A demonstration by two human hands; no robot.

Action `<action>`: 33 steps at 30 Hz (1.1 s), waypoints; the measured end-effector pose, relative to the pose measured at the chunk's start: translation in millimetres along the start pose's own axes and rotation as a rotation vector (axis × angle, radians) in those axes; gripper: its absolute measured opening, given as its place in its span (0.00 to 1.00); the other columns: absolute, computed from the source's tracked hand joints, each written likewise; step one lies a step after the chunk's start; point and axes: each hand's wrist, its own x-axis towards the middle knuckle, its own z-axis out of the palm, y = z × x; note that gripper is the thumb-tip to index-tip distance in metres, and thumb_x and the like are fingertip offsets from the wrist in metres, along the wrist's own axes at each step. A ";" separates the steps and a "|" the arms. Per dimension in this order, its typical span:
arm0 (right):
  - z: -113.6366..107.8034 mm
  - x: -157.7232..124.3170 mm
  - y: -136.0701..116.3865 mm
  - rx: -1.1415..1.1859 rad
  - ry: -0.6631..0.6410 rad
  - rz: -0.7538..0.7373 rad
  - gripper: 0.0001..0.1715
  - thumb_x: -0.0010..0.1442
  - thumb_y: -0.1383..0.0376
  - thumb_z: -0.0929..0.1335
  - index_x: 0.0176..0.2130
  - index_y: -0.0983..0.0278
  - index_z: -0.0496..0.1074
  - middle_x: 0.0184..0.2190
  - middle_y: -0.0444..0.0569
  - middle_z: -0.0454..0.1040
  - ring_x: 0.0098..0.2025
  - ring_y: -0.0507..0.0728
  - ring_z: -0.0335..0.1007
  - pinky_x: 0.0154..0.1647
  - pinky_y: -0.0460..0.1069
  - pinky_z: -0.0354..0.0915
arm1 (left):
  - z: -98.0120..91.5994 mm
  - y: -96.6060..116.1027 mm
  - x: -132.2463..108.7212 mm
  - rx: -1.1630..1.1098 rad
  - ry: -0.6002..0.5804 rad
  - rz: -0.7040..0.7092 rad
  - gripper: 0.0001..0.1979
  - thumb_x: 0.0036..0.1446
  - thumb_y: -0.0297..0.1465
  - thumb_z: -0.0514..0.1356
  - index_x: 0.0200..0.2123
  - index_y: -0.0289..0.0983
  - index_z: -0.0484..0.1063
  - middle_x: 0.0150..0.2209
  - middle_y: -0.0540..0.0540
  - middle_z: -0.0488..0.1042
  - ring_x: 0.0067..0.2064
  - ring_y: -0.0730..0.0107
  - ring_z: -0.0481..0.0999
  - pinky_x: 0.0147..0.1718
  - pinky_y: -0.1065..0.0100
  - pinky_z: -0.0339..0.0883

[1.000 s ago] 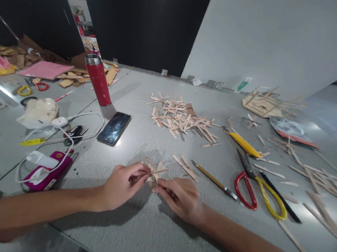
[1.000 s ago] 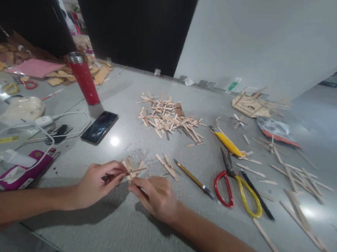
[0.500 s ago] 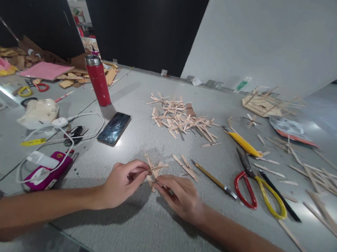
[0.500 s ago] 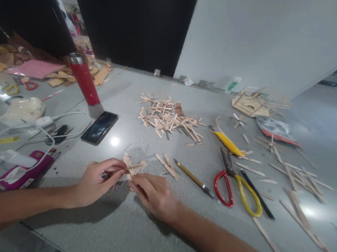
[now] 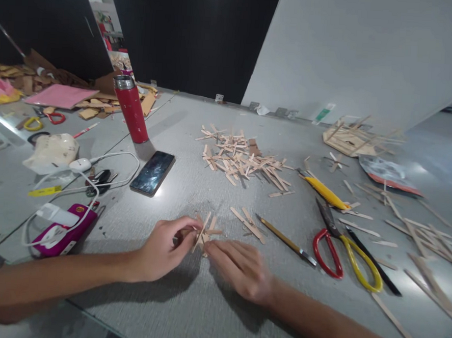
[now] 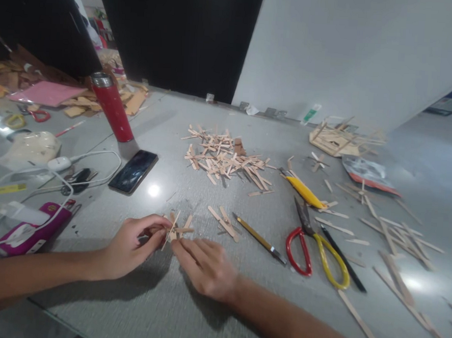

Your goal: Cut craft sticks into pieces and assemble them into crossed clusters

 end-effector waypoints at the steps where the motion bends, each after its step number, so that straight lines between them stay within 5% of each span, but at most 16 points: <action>1: 0.6 0.2 -0.2 0.010 0.007 0.024 0.14 0.73 0.74 0.62 0.52 0.73 0.73 0.36 0.56 0.82 0.34 0.57 0.80 0.32 0.49 0.75 | -0.2 0.2 -0.1 -0.022 -0.015 -0.017 0.10 0.70 0.32 0.54 0.44 0.34 0.74 0.25 0.53 0.69 0.24 0.76 0.65 0.23 0.76 0.59; 8: 8.7 -1.2 1.7 -0.088 0.093 0.359 0.12 0.73 0.68 0.64 0.52 0.64 0.74 0.40 0.56 0.81 0.37 0.60 0.82 0.38 0.52 0.78 | -4.6 7.8 2.8 -0.123 -0.080 -0.090 0.13 0.73 0.35 0.50 0.42 0.35 0.71 0.26 0.54 0.64 0.25 0.75 0.61 0.23 0.75 0.57; 19: 10.2 -5.5 1.6 0.110 0.110 0.324 0.13 0.73 0.71 0.65 0.55 0.63 0.72 0.39 0.53 0.84 0.39 0.56 0.83 0.41 0.48 0.79 | -5.0 6.4 2.6 -0.050 -0.102 -0.023 0.10 0.72 0.34 0.52 0.44 0.36 0.70 0.27 0.52 0.69 0.25 0.75 0.65 0.25 0.74 0.60; 25: 8.7 -4.8 3.2 0.089 0.153 0.335 0.16 0.70 0.75 0.67 0.55 0.65 0.73 0.40 0.55 0.84 0.40 0.57 0.83 0.41 0.49 0.79 | -7.4 3.8 3.2 0.116 -0.041 0.115 0.06 0.67 0.31 0.60 0.45 0.36 0.73 0.31 0.49 0.78 0.26 0.75 0.71 0.27 0.75 0.65; 33: 7.7 -2.5 2.3 0.096 0.176 0.318 0.17 0.69 0.76 0.67 0.55 0.65 0.73 0.37 0.53 0.85 0.36 0.57 0.83 0.36 0.49 0.78 | -7.2 -1.0 3.1 0.205 0.045 0.346 0.08 0.68 0.25 0.58 0.47 0.35 0.76 0.34 0.45 0.83 0.24 0.77 0.73 0.27 0.76 0.68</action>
